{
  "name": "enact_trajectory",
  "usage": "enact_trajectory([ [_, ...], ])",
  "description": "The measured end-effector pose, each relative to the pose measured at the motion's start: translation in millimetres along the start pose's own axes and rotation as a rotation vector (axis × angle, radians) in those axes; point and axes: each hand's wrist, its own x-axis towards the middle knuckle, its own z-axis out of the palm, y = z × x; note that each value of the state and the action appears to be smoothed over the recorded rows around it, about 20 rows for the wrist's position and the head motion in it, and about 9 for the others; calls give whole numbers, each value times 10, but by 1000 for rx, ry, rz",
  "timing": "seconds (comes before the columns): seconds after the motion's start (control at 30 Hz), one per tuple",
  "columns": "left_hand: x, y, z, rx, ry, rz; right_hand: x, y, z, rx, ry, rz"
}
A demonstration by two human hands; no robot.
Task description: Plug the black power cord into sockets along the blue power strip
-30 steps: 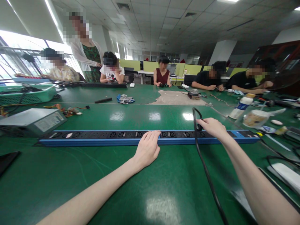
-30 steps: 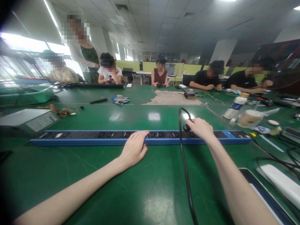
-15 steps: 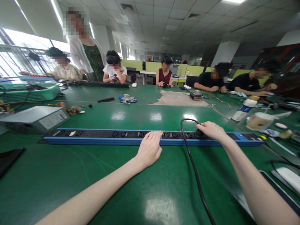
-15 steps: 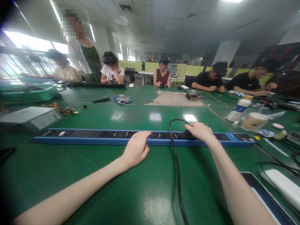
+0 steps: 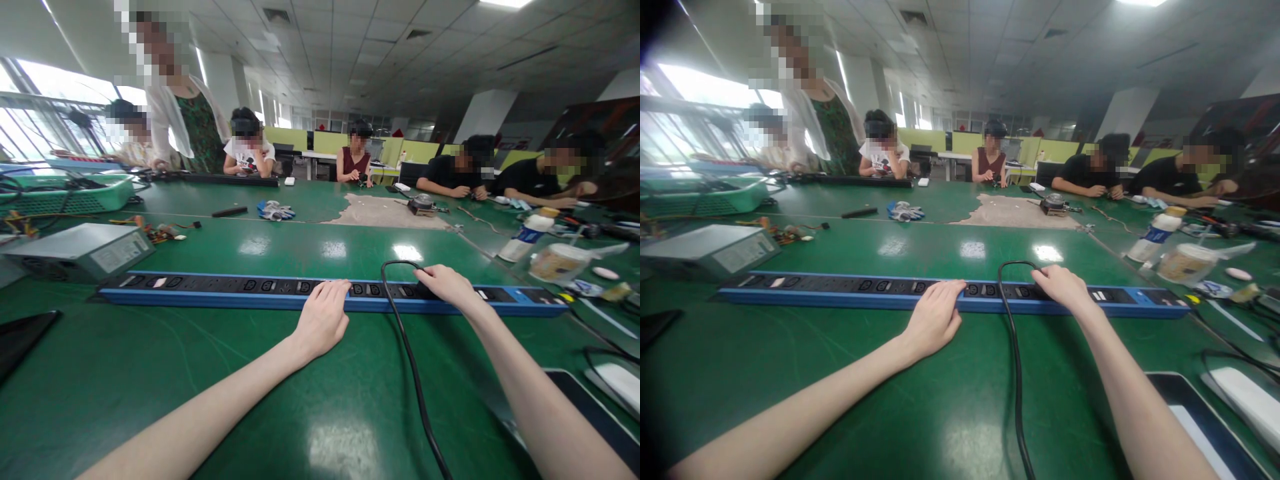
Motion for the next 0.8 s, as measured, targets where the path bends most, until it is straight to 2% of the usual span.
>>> enact_trajectory([
  [0.2,9,2,-7,16,0,4,-23,-40,-40,-28,-18,43],
  [0.37,14,5,11,33,5,13,-133,-127,-35,-97,65,78],
  [0.8,-2,-1,32,56,-6,24,-160,-118,-63,-95,79,55],
])
